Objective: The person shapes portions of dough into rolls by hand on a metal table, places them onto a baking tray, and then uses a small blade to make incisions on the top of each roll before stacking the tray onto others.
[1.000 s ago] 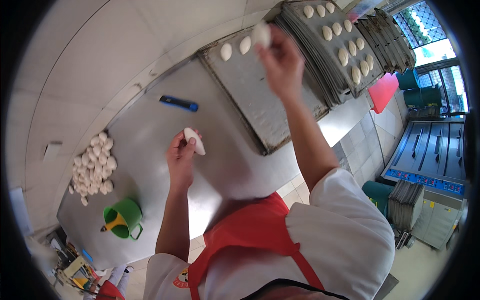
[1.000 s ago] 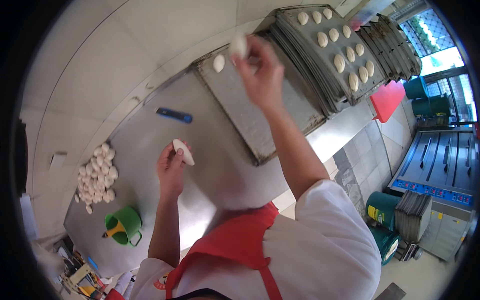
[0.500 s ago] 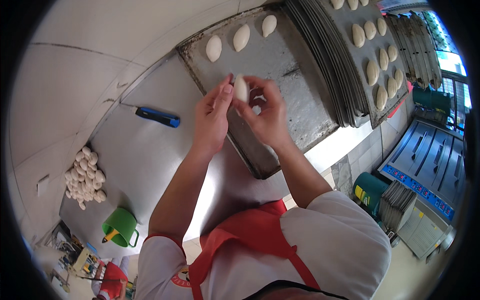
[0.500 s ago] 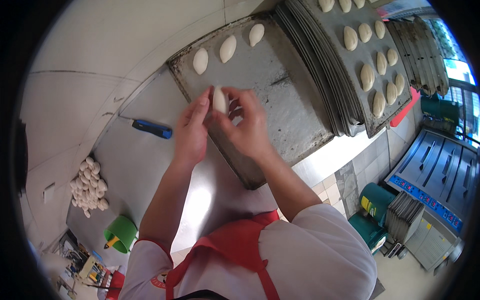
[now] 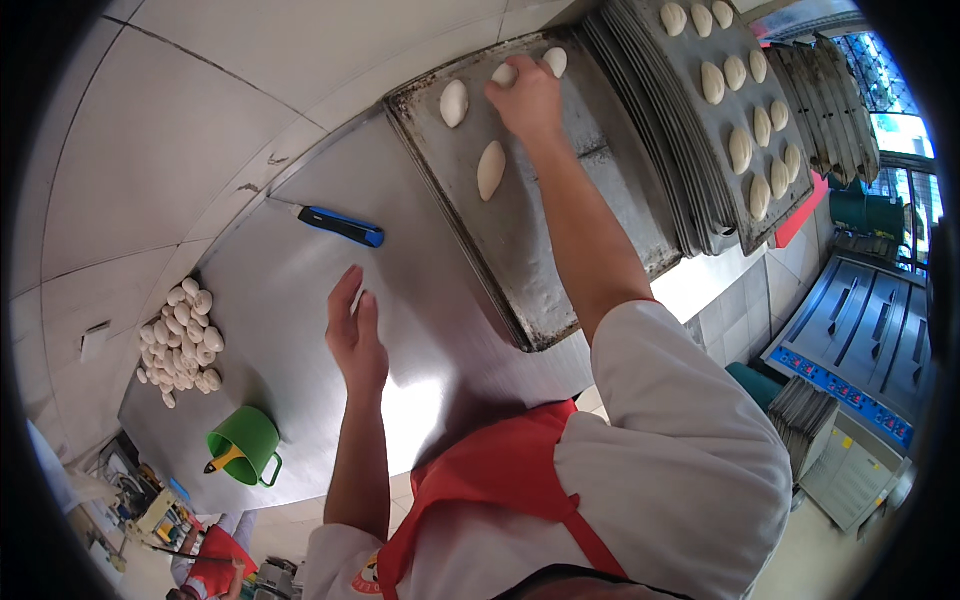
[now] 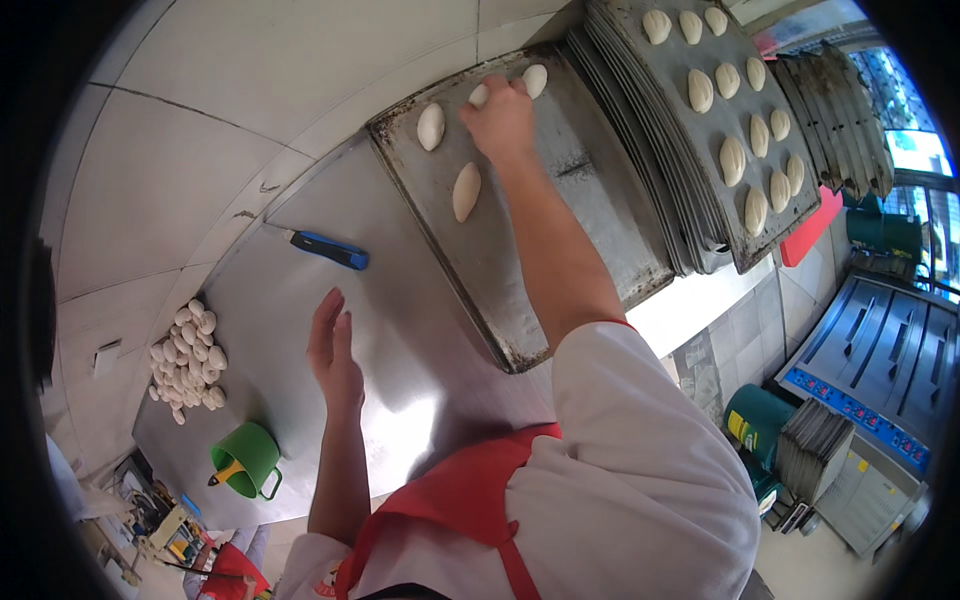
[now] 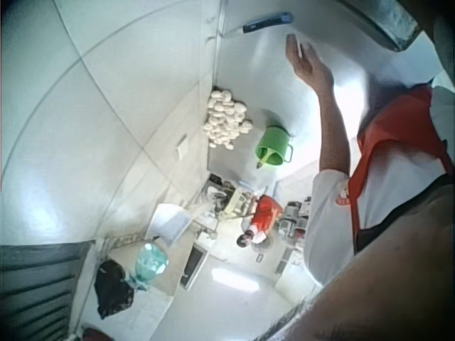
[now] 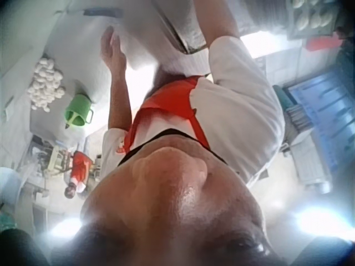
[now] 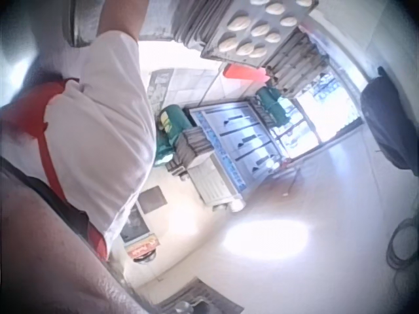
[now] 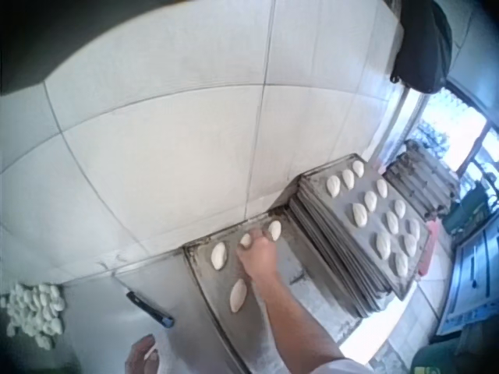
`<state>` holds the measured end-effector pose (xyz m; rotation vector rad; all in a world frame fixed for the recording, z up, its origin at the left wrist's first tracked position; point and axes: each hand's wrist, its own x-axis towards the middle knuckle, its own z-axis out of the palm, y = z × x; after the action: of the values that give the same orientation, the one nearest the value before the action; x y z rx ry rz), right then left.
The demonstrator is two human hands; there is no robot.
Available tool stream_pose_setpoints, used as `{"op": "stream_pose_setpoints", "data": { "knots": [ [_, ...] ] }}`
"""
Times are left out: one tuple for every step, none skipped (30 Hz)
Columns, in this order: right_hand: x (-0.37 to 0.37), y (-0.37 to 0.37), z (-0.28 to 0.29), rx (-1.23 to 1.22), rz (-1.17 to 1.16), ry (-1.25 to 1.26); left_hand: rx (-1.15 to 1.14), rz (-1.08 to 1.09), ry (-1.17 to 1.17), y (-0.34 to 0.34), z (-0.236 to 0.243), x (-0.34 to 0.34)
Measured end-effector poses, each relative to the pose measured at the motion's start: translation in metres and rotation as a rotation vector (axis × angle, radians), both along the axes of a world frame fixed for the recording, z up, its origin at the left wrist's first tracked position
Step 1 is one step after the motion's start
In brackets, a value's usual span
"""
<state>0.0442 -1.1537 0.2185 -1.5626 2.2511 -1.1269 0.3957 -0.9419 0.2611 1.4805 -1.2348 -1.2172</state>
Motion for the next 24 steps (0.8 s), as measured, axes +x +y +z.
{"op": "stream_pose_setpoints", "data": {
  "knots": [
    [-0.005,-0.006,-0.005,-0.041,0.002,0.008,-0.015,0.026,-0.003,0.003,-0.004,0.011],
    [-0.011,-0.006,-0.015,-0.069,0.011,0.019,-0.017,0.053,-0.019,0.008,-0.007,0.019],
    [-0.010,-0.004,-0.017,-0.096,0.022,0.025,-0.018,0.081,-0.039,0.011,-0.010,0.030],
    [-0.012,0.000,-0.018,-0.065,0.007,0.016,-0.019,0.106,-0.059,0.014,-0.012,0.040],
    [-0.009,0.000,-0.006,-0.042,-0.001,0.008,0.002,0.124,-0.118,0.018,-0.015,0.052],
    [-0.011,0.002,0.000,-0.015,-0.016,0.000,-0.011,0.157,-0.105,0.022,-0.020,0.063],
    [-0.018,0.002,0.001,-0.080,-0.100,0.084,-0.019,0.184,-0.148,0.025,-0.023,0.078],
    [-0.029,0.002,0.001,-0.148,-0.180,0.169,-0.027,0.213,-0.190,0.025,-0.024,0.088],
    [-0.041,0.003,0.000,-0.215,-0.262,0.250,-0.024,0.245,-0.250,0.022,-0.019,0.097],
    [-0.053,-0.001,-0.005,-0.170,-0.222,0.207,-0.020,0.278,-0.308,0.017,-0.017,0.106],
    [-0.065,-0.008,-0.015,-0.127,-0.180,0.158,-0.047,0.306,-0.364,0.013,-0.022,0.124],
    [-0.074,-0.016,-0.025,-0.084,-0.129,0.106,-0.051,0.329,-0.380,0.010,-0.029,0.146],
    [-0.078,-0.026,-0.030,-0.077,-0.124,0.214,-0.059,0.369,-0.396,0.007,-0.038,0.169],
    [-0.079,-0.033,-0.033,-0.048,-0.096,0.247,-0.061,0.421,-0.420,0.011,-0.046,0.189],
    [-0.077,-0.033,-0.031,0.012,-0.059,0.267,-0.056,0.437,-0.405,0.014,-0.053,0.203],
    [-0.065,-0.031,-0.017,0.111,-0.077,0.223,-0.057,0.481,-0.417,0.012,-0.053,0.226],
    [-0.076,-0.023,-0.010,0.159,-0.065,0.193,0.025,0.555,-0.496,-0.002,-0.048,0.222],
    [-0.081,-0.015,-0.003,0.206,-0.066,0.135,-0.004,0.551,-0.681,-0.015,-0.047,0.239],
    [-0.086,0.001,0.003,0.078,0.000,0.220,-0.057,0.572,-0.918,-0.028,-0.048,0.245],
    [-0.089,0.024,0.015,-0.062,0.033,0.369,-0.116,0.588,-1.005,-0.039,-0.053,0.251],
    [-0.089,0.044,0.012,-0.180,0.053,0.242,-0.152,0.610,-1.066,-0.045,-0.061,0.270],
    [-0.058,0.070,0.021,-0.133,-0.027,0.372,-0.088,0.673,-1.098,-0.038,-0.062,0.276],
    [-0.043,0.092,0.014,-0.109,-0.045,0.328,-0.029,0.759,-1.178,-0.046,-0.059,0.286],
    [-0.022,0.116,0.018,-0.144,0.023,0.294,0.028,0.790,-1.146,-0.041,-0.057,0.296]
  ]
}}
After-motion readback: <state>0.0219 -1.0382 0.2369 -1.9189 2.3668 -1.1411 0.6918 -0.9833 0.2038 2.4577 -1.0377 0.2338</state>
